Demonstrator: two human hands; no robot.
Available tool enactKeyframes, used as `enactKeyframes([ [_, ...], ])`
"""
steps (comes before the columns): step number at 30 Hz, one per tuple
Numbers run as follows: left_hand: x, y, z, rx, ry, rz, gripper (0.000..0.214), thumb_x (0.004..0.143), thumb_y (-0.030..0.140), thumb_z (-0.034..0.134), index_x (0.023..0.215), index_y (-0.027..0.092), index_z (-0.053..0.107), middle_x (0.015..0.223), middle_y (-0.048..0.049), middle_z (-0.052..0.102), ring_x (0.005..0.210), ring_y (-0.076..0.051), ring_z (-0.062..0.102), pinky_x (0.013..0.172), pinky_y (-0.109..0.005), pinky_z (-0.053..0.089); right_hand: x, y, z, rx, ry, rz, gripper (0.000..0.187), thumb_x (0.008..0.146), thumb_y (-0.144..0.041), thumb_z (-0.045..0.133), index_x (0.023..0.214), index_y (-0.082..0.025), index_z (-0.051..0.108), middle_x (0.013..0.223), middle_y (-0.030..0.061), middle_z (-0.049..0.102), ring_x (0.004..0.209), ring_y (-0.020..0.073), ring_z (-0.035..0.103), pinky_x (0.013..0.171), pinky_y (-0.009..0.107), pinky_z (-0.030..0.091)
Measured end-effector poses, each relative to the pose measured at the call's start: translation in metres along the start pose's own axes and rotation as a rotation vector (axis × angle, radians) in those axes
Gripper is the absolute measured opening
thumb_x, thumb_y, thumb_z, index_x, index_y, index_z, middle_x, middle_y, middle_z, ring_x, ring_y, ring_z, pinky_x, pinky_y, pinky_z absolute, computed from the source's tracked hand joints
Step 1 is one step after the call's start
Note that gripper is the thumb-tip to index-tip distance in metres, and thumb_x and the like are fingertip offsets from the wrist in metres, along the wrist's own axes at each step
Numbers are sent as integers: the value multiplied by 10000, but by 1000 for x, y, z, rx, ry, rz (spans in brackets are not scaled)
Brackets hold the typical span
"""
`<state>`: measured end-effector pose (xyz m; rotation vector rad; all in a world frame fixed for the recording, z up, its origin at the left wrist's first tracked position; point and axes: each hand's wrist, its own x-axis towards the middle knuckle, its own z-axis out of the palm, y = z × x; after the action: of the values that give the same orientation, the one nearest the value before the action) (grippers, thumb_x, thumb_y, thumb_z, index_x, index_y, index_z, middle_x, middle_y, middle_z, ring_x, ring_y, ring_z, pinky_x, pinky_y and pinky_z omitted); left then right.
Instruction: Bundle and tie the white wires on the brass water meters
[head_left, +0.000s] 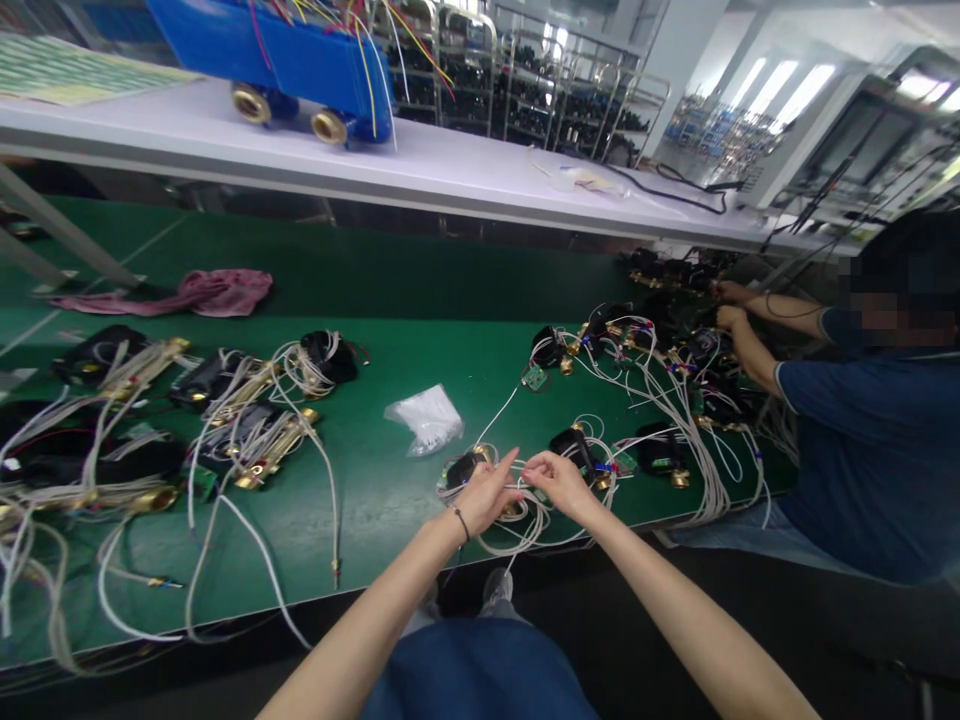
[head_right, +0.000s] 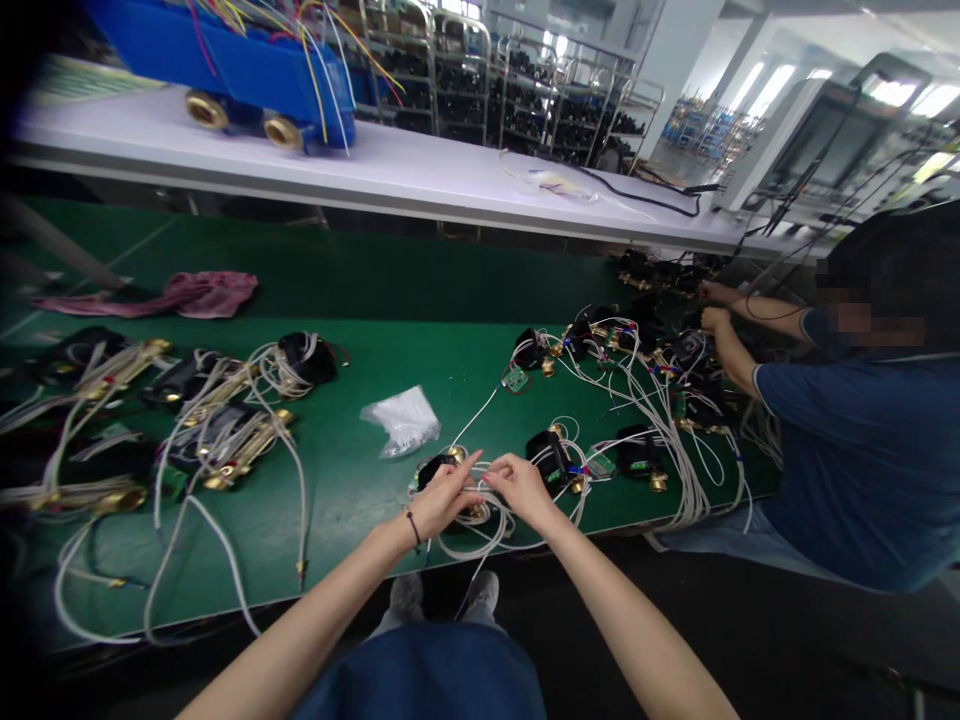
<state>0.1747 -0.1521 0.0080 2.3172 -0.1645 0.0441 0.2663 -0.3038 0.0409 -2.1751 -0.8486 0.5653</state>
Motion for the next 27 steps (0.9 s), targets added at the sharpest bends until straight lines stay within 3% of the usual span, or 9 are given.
enactKeyframes([
  [2, 0, -1, -1, -36, 12, -30, 626, 840, 317, 455, 1349, 101, 161, 800, -10, 622, 834, -176, 510, 893, -339, 302, -9, -1, 4, -44, 205, -137, 202, 815, -290, 501, 932, -167, 610, 810, 47, 604, 732, 152, 547, 676, 274, 445],
  [4, 1, 0, -1, -73, 21, -50, 615, 839, 321, 449, 1350, 112, 177, 786, -6, 617, 823, -176, 509, 897, -336, 305, -17, -2, 8, -133, 285, -287, 223, 845, -249, 459, 1001, -187, 605, 903, 71, 602, 850, 181, 534, 781, 324, 438],
  [10, -1, 6, -4, -204, 92, -100, 564, 814, 313, 463, 1326, 141, 300, 847, -55, 614, 846, -203, 511, 912, -354, 321, -28, -6, 12, -206, 156, -482, 426, 826, -115, 387, 1243, -187, 443, 1104, 110, 541, 1048, 216, 462, 904, 419, 414],
  [14, -4, 7, -4, -285, 100, -86, 561, 779, 197, 469, 1317, 127, 326, 1025, -125, 597, 934, -233, 513, 930, -393, 323, -28, -7, 9, -265, 150, -471, 514, 785, -193, 502, 1286, -177, 385, 1181, 130, 489, 1122, 251, 415, 942, 465, 385],
  [18, -5, 9, -4, -388, 68, -48, 606, 769, 131, 439, 1346, 119, 252, 1227, -161, 496, 1078, -239, 484, 957, -374, 322, -23, -1, 10, -316, 189, -458, 407, 824, -236, 506, 1226, -190, 461, 1178, 126, 503, 1133, 249, 418, 944, 446, 387],
  [24, -8, 13, -2, -510, 98, -109, 634, 725, 77, 473, 1329, 136, 290, 1188, -137, 536, 1109, -232, 482, 986, -360, 306, -18, -1, 11, -298, 133, -485, 268, 873, -234, 425, 1107, -189, 547, 966, 93, 617, 966, 219, 528, 865, 400, 434],
  [27, -9, 15, 3, -555, 191, -149, 617, 721, 67, 471, 1313, 149, 320, 1182, -130, 544, 1091, -233, 498, 983, -374, 316, -29, -9, 9, -209, 271, -340, 293, 846, -341, 471, 1067, -169, 557, 1010, 125, 597, 1004, 249, 508, 891, 422, 401],
])
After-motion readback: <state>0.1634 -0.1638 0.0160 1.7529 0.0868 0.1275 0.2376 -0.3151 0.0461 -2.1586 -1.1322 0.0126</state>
